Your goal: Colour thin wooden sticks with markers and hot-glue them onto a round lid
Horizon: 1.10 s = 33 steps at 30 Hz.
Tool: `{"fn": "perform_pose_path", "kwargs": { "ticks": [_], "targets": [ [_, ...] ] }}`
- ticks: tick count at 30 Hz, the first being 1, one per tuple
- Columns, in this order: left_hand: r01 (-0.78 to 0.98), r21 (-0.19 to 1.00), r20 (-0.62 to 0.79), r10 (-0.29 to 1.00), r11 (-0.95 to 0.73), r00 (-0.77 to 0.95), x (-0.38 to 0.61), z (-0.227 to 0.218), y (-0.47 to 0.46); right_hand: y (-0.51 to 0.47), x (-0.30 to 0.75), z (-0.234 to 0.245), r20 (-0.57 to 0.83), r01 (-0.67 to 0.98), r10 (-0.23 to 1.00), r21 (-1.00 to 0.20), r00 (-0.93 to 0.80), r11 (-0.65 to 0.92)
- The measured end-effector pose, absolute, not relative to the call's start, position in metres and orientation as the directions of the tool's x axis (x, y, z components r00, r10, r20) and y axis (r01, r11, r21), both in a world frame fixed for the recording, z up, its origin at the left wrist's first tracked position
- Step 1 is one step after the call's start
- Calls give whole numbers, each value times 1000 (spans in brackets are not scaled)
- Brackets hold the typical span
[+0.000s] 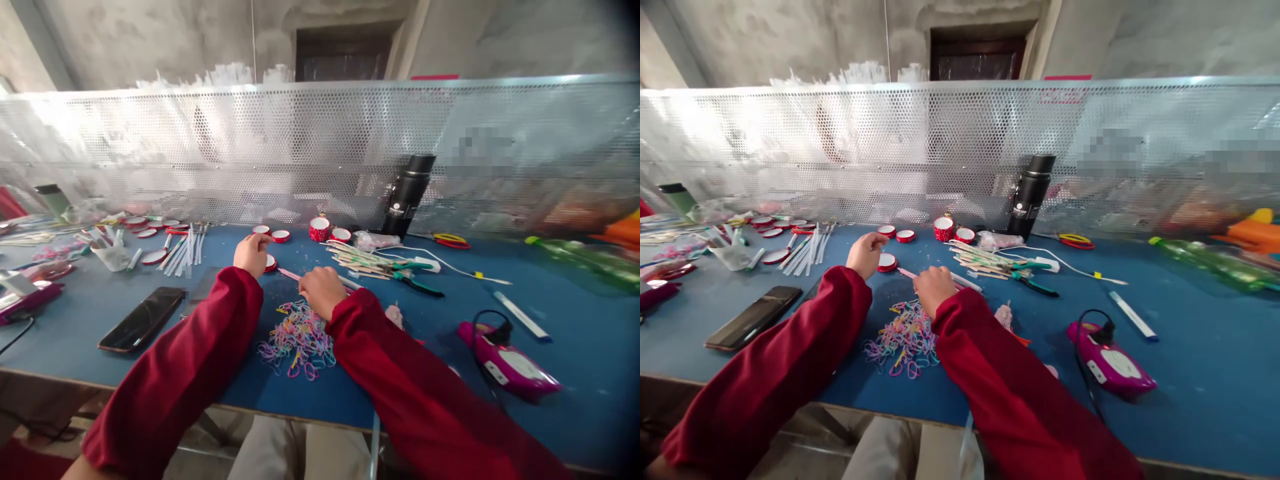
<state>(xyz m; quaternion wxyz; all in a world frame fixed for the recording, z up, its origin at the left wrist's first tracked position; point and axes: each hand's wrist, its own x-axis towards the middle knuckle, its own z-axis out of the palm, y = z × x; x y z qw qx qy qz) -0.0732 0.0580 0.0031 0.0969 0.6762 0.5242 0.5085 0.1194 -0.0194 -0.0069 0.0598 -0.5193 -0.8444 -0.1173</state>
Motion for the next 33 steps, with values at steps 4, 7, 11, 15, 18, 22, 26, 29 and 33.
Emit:
{"fn": "perform_pose_path", "kwargs": {
  "ticks": [4,7,11,15,18,22,26,29,33],
  "targets": [
    [876,373,490,866,-307,96,-84,5,54,-17,126,-6,201,909,886,96,-418,407],
    [931,280,409,906,-236,107,-92,3,55,-17,130,-4,187,908,888,90,-420,410],
    [968,198,233,967,-152,104,-95,-6,59,-20,127,-2,178,902,884,90,-431,422],
    [974,176,187,976,-141,108,-90,-13,61,-23,124,-2,185,906,887,84,-424,416],
    [971,150,232,961,-186,148,-87,-15,63,-21,128,0,207,911,888,62,-411,408],
    [970,160,229,963,-182,143,-87,-17,66,-14,145,8,329,929,875,26,-356,369],
    [966,202,211,971,-160,117,-88,-13,64,-7,166,12,436,947,858,-34,-273,319],
    [964,219,248,964,-153,96,-90,-10,63,-3,174,12,488,954,842,-60,-228,293],
    [962,166,328,932,-217,153,-96,-9,65,-2,174,13,546,956,813,-73,-201,286]
  ]
}}
